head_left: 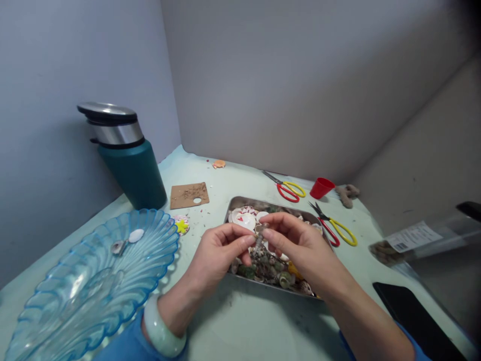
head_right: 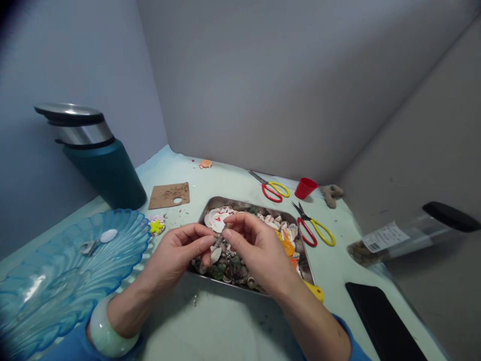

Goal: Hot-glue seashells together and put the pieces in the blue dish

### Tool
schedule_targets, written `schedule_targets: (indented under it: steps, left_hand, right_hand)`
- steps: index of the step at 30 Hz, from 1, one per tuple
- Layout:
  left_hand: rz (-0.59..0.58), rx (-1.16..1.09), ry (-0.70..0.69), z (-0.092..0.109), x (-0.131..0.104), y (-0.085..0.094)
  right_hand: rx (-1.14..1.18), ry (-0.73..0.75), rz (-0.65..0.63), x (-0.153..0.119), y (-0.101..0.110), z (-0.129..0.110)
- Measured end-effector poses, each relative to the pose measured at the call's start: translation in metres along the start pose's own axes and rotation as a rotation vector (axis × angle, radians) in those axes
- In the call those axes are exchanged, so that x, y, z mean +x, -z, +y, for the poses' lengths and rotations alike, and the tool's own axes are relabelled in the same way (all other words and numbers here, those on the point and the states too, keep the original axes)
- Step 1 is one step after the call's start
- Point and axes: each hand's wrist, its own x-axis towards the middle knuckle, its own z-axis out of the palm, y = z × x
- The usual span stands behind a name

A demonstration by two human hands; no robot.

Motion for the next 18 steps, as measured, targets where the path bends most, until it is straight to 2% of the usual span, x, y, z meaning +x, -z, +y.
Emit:
schedule_targets:
  steps: [6,14,18]
  left_hand:
    - [-0.025,-0.059,-0.010,-0.004,0.002,0.001]
    - [-0.028,-0.243,0.038,-0.004,0.002,0.001]
    - [-0.064,-0.324,0.049,-0.001,0.000,0.002]
  right_hand:
    - [0.075,-0.047,-0.015,0.000,0.000,0.002]
    - [0.455,-0.241,-0.023,-0.004,-0.014,0.004]
    - [0.601,-0.271,-0.013,-0.004,-0.015,0.005]
